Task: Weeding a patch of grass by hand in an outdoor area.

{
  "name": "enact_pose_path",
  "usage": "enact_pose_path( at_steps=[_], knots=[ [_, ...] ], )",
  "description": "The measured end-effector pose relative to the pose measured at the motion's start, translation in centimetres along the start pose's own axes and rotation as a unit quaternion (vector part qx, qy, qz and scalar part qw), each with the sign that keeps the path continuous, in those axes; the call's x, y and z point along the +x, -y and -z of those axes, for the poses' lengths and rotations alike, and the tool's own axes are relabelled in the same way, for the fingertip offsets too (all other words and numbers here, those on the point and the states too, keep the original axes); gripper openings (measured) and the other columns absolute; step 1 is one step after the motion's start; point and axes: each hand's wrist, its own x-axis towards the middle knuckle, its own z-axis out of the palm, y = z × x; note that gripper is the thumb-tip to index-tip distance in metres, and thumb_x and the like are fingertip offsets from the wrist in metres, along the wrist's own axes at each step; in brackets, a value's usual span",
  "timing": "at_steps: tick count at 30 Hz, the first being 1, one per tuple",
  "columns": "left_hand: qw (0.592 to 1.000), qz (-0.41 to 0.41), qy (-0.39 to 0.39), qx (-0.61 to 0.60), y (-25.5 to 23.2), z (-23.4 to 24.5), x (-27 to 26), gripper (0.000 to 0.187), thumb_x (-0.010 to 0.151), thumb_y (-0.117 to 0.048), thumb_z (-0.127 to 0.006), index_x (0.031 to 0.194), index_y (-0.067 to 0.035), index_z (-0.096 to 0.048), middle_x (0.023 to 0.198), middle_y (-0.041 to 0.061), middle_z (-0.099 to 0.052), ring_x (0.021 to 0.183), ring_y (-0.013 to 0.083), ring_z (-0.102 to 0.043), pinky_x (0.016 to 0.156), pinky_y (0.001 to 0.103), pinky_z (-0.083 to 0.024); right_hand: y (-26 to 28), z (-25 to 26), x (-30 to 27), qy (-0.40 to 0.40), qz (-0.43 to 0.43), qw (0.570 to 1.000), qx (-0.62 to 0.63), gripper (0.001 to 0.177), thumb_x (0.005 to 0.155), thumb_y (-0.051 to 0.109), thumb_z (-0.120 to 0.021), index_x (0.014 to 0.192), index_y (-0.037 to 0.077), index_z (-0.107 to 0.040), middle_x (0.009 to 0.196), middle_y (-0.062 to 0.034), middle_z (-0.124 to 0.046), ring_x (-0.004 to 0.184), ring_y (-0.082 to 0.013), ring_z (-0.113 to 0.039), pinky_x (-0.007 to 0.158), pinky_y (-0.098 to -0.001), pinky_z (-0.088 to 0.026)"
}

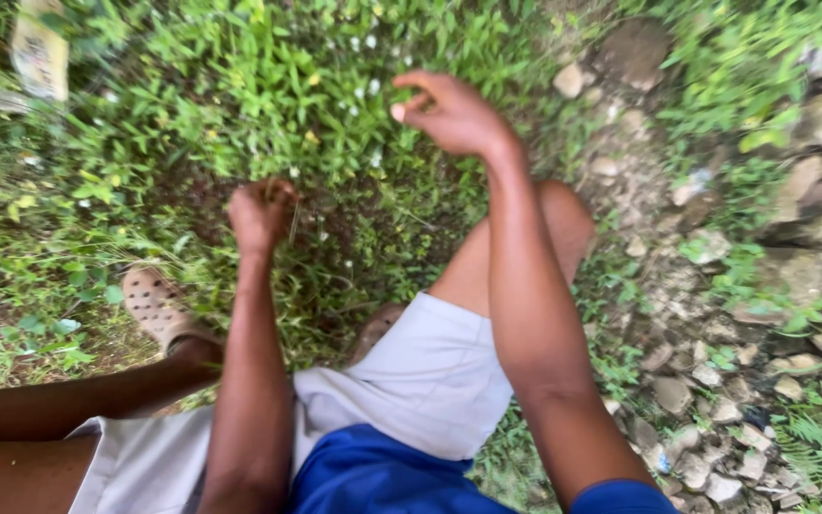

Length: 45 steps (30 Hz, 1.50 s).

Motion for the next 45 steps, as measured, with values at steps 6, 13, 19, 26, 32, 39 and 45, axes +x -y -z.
enact_pose_path(
  at_steps=[6, 13, 19, 26, 32, 39, 45],
  knots=[
    [0.955, -0.083, 0.017, -0.286, -1.5, 1.4, -2.3, 0.067, 0.077, -0.002, -0.07, 0.141, -0.017, -0.054, 0.14, 0.008, -0.054, 0.09, 0.0058, -0.07, 0.063, 0.022, -0.062, 0.9, 0.0, 0.0, 0.009, -0.011, 1.0, -0.006, 0.051, 0.097, 0.032, -0.065, 0.145, 0.021, -0.055, 0.132, -0.0108, -0.068, 0.116, -0.0231, -0.067, 0.094, -0.0411, -0.058],
    [0.946, -0.017, 0.043, -0.32, -0.9, 2.2, -2.3, 0.032, 0.104, -0.027, -0.059, 0.129, -0.011, -0.07, 0.121, 0.004, -0.077, 0.079, 0.0086, -0.062, 0.06, 0.022, -0.049, 1.1, -0.1, 0.2, 0.016, -0.004, 1.0, 0.004, 0.051, 0.096, 0.032, -0.065, 0.145, 0.021, -0.055, 0.131, -0.0114, -0.067, 0.115, -0.0226, -0.067, 0.089, -0.0392, -0.06],
    [0.944, -0.002, 0.028, -0.329, -1.4, 2.8, -3.3, 0.034, 0.106, -0.032, -0.051, 0.124, -0.012, -0.071, 0.111, 0.002, -0.08, 0.062, 0.0107, -0.047, 0.052, 0.022, -0.04, 2.0, 0.0, -0.2, 0.014, -0.019, 1.0, -0.006, 0.05, 0.097, 0.033, -0.065, 0.145, 0.022, -0.056, 0.131, -0.0102, -0.068, 0.11, -0.0224, -0.068, 0.085, -0.0389, -0.061],
    [0.966, 0.004, 0.037, -0.256, -2.8, 1.0, -4.4, 0.03, 0.106, -0.026, -0.05, 0.123, -0.013, -0.071, 0.111, 0.001, -0.079, 0.057, 0.0072, -0.051, 0.051, 0.022, -0.044, 1.7, -0.3, 0.2, 0.005, 0.011, 1.0, -0.008, 0.051, 0.097, 0.034, -0.067, 0.145, 0.022, -0.056, 0.133, -0.0091, -0.068, 0.114, -0.022, -0.067, 0.094, -0.0416, -0.057],
    [0.959, -0.021, 0.13, -0.25, -2.1, -10.3, -2.5, 0.03, 0.103, -0.024, -0.056, 0.123, -0.01, -0.072, 0.117, 0.003, -0.077, 0.062, 0.0081, -0.06, 0.053, 0.025, -0.055, 0.9, -0.7, 1.0, -0.011, 0.033, 0.999, -0.018, 0.051, 0.095, 0.036, -0.069, 0.144, 0.022, -0.058, 0.13, -0.0084, -0.07, 0.115, -0.022, -0.068, 0.097, -0.0428, -0.055],
    [0.933, 0.116, 0.046, -0.337, -2.2, -19.3, 0.6, 0.031, 0.098, -0.026, -0.065, 0.116, 0.0, -0.07, 0.088, 0.017, -0.073, 0.056, 0.0178, -0.065, 0.047, 0.031, -0.048, 1.3, -0.5, -0.1, -0.005, 0.011, 1.0, -0.003, 0.05, 0.096, 0.032, -0.067, 0.144, 0.021, -0.057, 0.132, -0.0094, -0.068, 0.114, -0.0224, -0.068, 0.095, -0.0406, -0.057],
    [0.939, 0.11, 0.052, -0.32, -3.1, -17.6, 0.1, 0.033, 0.096, -0.029, -0.069, 0.111, 0.0, -0.072, 0.087, 0.015, -0.073, 0.061, 0.0192, -0.064, 0.052, 0.034, -0.049, 1.6, -0.3, -0.8, -0.003, -0.002, 1.0, -0.012, 0.05, 0.097, 0.031, -0.066, 0.145, 0.02, -0.056, 0.133, -0.0103, -0.067, 0.115, -0.0217, -0.067, 0.094, -0.0395, -0.059]
  ],
)
